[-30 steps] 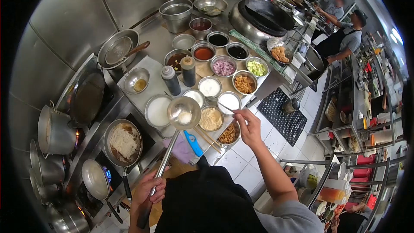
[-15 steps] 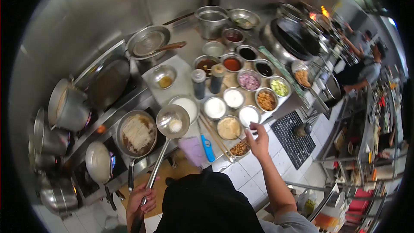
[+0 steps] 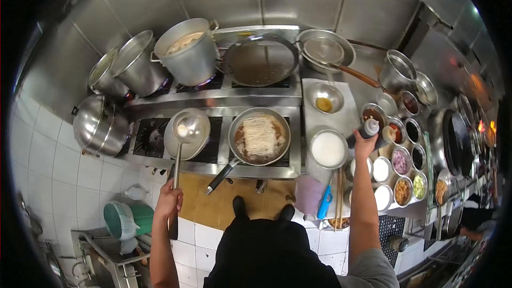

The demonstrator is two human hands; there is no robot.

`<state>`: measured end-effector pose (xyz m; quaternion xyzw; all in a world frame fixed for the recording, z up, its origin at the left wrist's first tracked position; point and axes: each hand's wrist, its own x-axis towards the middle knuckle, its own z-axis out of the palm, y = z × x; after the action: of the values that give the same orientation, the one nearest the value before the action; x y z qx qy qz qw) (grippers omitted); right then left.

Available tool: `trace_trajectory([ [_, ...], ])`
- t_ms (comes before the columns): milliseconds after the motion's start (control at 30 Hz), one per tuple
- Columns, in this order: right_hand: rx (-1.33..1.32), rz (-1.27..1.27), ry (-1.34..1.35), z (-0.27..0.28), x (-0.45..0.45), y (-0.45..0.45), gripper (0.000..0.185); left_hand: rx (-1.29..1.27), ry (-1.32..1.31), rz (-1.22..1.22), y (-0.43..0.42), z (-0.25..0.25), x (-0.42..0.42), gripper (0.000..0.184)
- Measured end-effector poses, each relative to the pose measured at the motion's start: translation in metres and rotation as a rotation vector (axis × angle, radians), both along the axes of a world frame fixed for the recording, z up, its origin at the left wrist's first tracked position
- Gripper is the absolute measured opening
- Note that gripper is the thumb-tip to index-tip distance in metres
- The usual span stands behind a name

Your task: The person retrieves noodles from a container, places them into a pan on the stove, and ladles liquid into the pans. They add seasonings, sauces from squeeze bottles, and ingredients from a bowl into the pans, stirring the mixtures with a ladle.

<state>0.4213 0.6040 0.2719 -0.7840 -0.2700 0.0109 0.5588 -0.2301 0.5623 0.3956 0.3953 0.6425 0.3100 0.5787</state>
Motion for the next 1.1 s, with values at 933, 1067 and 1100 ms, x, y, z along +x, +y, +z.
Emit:
trace_trajectory([
  [933,-0.66,1.179,-0.17,0.176,-0.352,0.048,0.078,0.124,0.257,-0.163,0.065,-0.018,-0.123,0.028],
  [1067,-0.775,1.36,-0.349,0.118,-0.413,0.093,0.081,-0.016,-0.085,-0.141,0.062,-0.029,-0.15,0.021],
  [1100,-0.848,1.368,-0.372,0.107,-0.426,0.103,0.081,-0.052,-0.16,-0.134,0.059,-0.029,-0.151,0.018],
])
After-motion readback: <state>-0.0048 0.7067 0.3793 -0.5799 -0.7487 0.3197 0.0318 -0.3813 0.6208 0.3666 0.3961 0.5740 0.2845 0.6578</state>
